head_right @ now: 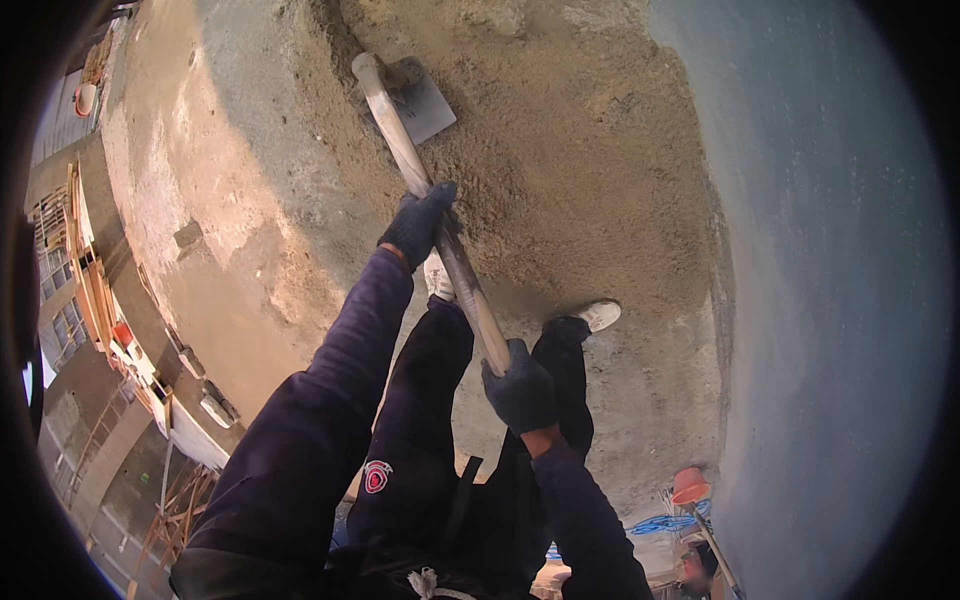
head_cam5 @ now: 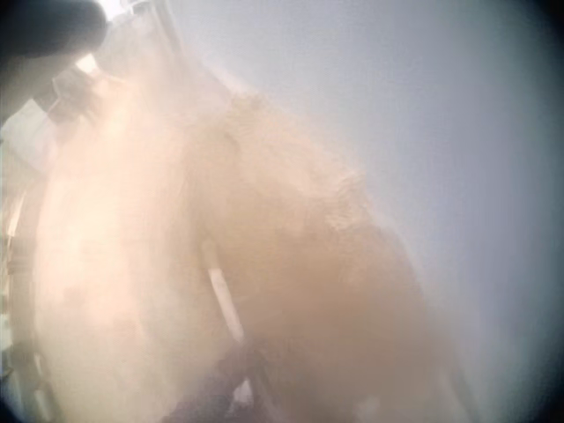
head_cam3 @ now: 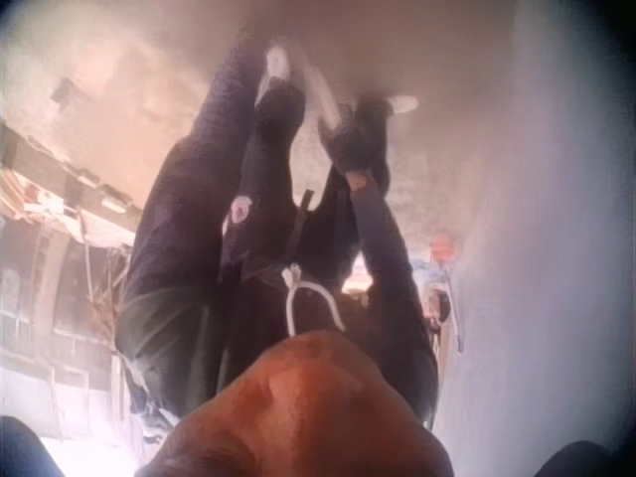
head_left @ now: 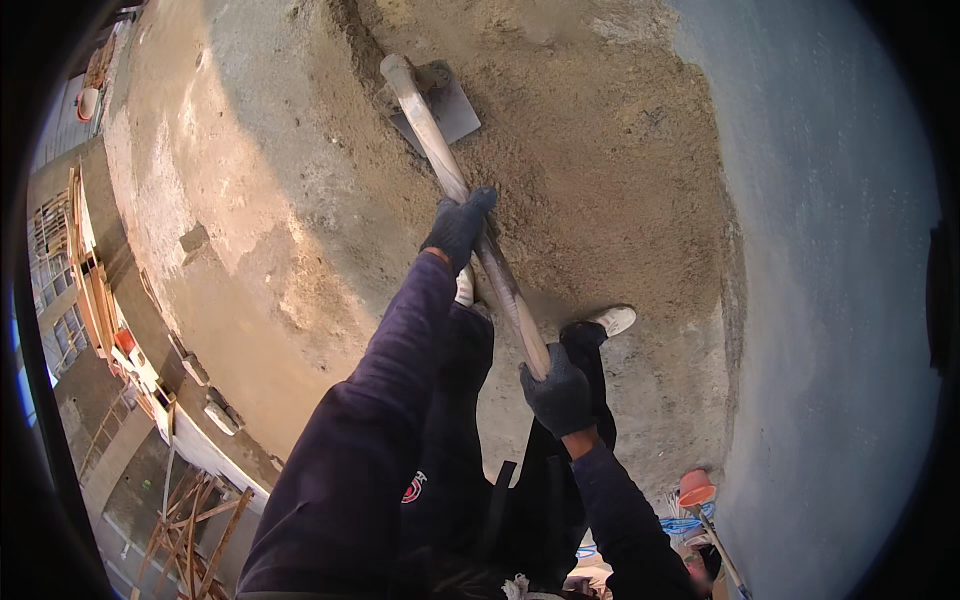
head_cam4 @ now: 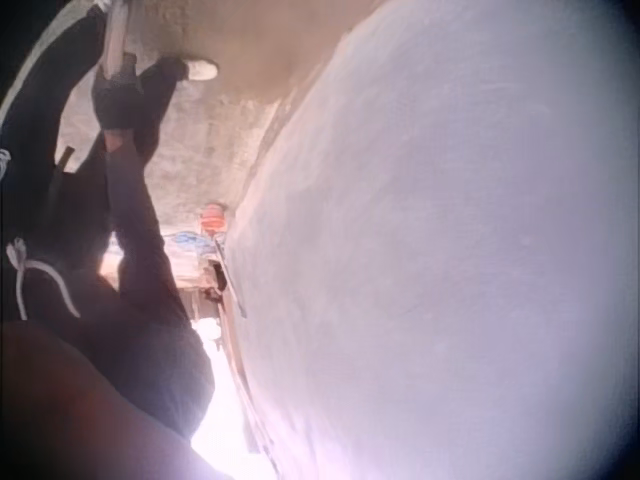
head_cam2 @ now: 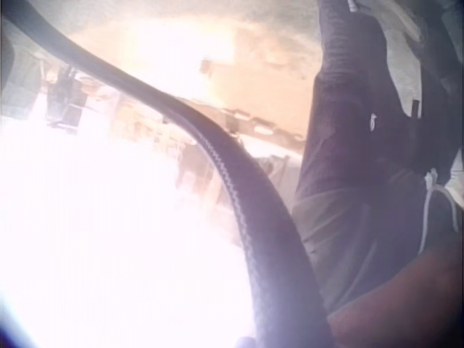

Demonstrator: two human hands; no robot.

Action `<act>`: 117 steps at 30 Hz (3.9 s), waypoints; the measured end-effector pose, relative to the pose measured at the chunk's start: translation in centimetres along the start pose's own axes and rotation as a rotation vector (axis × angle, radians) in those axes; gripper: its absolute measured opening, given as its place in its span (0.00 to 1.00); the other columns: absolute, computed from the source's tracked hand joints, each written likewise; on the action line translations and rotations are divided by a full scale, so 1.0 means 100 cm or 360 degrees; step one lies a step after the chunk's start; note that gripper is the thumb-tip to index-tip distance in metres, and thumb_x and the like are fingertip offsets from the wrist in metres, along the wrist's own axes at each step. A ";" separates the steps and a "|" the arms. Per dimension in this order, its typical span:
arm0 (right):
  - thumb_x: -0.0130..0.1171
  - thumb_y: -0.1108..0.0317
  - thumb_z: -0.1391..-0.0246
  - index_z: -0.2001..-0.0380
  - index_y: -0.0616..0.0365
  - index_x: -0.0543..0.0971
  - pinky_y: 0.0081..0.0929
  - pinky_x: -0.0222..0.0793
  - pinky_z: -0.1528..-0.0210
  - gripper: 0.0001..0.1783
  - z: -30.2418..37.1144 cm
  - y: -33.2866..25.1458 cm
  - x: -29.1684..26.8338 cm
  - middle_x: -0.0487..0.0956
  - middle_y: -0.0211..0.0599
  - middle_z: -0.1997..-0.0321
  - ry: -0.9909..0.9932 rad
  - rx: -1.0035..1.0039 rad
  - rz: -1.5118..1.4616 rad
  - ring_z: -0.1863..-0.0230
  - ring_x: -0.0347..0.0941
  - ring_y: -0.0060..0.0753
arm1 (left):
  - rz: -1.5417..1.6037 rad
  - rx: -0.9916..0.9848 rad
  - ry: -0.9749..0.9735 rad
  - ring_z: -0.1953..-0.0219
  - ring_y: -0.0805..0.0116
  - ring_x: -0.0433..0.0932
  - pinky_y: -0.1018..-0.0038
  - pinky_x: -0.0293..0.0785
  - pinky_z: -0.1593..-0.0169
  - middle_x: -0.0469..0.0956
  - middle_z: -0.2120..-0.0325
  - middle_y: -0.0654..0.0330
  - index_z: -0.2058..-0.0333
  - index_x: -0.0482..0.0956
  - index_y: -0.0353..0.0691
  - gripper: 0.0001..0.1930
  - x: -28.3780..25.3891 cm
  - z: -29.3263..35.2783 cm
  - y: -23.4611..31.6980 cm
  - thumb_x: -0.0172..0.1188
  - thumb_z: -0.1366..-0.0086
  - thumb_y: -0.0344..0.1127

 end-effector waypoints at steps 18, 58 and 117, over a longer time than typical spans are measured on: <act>0.65 0.64 0.52 0.62 0.54 0.75 0.52 0.75 0.68 0.14 0.074 0.185 -0.200 0.80 0.49 0.76 -0.0492 -0.0007 0.0507 0.71 0.80 0.58 | 0.0729 -0.0755 0.0104 0.74 0.52 0.82 0.56 0.84 0.71 0.79 0.69 0.46 0.56 0.74 0.31 0.20 0.207 0.103 -0.205 0.70 0.40 0.36; 0.70 0.67 0.49 0.64 0.61 0.73 0.27 0.67 0.83 0.16 0.132 0.257 -0.229 0.73 0.32 0.80 -0.0789 0.1283 -0.1135 0.85 0.69 0.25 | 0.0321 -0.0552 0.0074 0.73 0.63 0.78 0.61 0.76 0.71 0.77 0.69 0.51 0.54 0.70 0.23 0.31 0.307 0.185 -0.231 0.71 0.41 0.47; 0.75 0.50 0.57 0.58 0.65 0.76 0.44 0.70 0.57 0.32 -0.154 -0.490 -0.065 0.79 0.53 0.64 -0.0517 -0.0411 -0.0308 0.57 0.78 0.53 | 0.0988 -0.0068 -0.0143 0.78 0.61 0.77 0.64 0.79 0.71 0.75 0.77 0.57 0.62 0.75 0.36 0.14 -0.295 0.076 0.347 0.67 0.36 0.39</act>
Point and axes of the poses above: each hand's wrist, its own z-axis away from the middle knuckle, its own x-axis out of the palm, y = z × x, the point moved 2 cm from there along -z, towards the middle knuckle
